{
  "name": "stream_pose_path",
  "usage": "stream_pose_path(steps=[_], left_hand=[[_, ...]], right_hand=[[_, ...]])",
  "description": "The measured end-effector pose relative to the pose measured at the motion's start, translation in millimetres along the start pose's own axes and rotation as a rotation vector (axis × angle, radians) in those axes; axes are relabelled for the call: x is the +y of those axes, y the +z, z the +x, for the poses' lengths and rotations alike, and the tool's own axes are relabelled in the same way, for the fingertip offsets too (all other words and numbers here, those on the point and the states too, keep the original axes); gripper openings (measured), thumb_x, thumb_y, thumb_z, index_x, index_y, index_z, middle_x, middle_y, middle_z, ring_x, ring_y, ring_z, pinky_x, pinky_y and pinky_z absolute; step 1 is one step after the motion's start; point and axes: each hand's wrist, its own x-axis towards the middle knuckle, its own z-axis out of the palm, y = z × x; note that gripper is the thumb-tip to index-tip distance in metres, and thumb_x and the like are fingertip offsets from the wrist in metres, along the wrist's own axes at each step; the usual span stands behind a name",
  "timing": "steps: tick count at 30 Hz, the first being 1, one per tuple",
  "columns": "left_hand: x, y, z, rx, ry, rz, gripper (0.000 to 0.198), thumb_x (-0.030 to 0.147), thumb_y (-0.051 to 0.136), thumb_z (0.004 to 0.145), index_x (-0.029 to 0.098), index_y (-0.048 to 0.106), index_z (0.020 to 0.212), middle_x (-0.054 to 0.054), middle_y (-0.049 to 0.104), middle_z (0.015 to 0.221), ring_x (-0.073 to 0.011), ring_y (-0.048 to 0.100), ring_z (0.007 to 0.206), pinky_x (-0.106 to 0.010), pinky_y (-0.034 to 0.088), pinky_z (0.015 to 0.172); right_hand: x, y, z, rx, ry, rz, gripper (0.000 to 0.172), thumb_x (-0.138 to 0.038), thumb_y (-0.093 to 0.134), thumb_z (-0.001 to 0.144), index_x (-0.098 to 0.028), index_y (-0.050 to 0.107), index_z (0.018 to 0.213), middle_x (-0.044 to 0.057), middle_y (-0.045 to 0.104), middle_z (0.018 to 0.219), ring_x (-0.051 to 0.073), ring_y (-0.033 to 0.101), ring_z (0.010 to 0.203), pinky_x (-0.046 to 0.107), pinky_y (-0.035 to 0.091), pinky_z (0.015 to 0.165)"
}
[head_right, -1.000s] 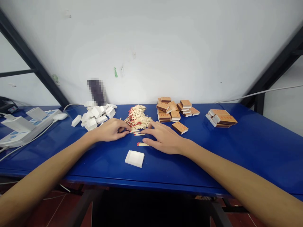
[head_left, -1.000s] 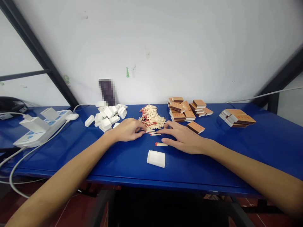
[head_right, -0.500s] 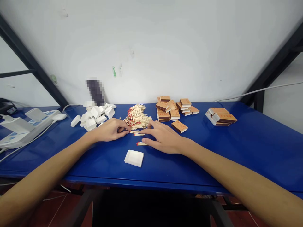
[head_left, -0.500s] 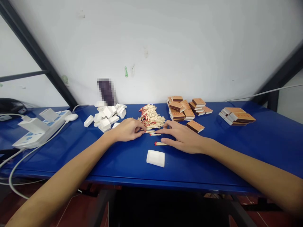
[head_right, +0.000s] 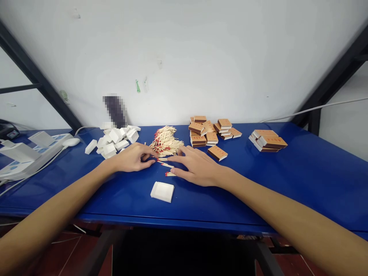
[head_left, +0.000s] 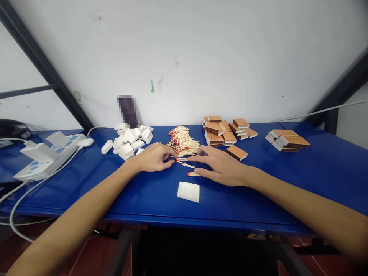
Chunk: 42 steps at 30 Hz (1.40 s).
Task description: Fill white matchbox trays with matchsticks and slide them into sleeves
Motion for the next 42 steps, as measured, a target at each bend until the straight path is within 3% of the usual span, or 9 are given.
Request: stream_pose_path(steps=[10,25,34,42], left_hand=[[-0.6,0.7,0.7,-0.011,-0.008,0.004,0.023,0.027,0.058,0.086,0.018,0.074,0.100,0.002,0.057,0.060,-0.0108,0.049,0.054,-0.024,0.037,0.059],[0.8,0.1,-0.1,0.007,0.006,-0.012,0.023,0.021,0.058,0.083,0.018,0.072,0.100,0.004,0.055,0.059,-0.0098,0.047,0.052,-0.023,0.036,0.057],[-2.9,3.6,-0.4,0.007,0.035,-0.011,0.022,0.018,0.057,0.083,0.018,0.073,0.097,-0.001,0.068,0.075,-0.0108,0.056,0.060,-0.023,0.040,0.062],[0.6,1.8,0.5,0.006,0.031,-0.016,0.020,0.017,0.058,0.083,0.018,0.074,0.095,0.003,0.059,0.063,-0.0093,0.048,0.054,-0.022,0.036,0.058]], right_hand=[[-0.8,1.4,0.0,0.090,-0.024,0.072,0.034,-0.036,0.044,0.099,-0.020,0.072,0.109,0.009,0.062,0.097,0.021,0.059,0.090,0.034,0.047,0.076],[0.2,0.7,-1.1,0.023,-0.048,0.073,0.035,-0.037,0.045,0.099,-0.024,0.073,0.115,0.008,0.060,0.094,0.020,0.058,0.085,0.033,0.045,0.072],[0.5,0.7,-0.9,-0.016,-0.049,0.062,0.036,-0.035,0.044,0.099,-0.027,0.068,0.124,0.007,0.058,0.096,0.020,0.057,0.085,0.034,0.046,0.073],[0.9,0.4,-0.8,-0.051,-0.035,0.059,0.038,-0.036,0.042,0.100,-0.029,0.065,0.129,0.007,0.056,0.097,0.020,0.056,0.087,0.034,0.045,0.074]])
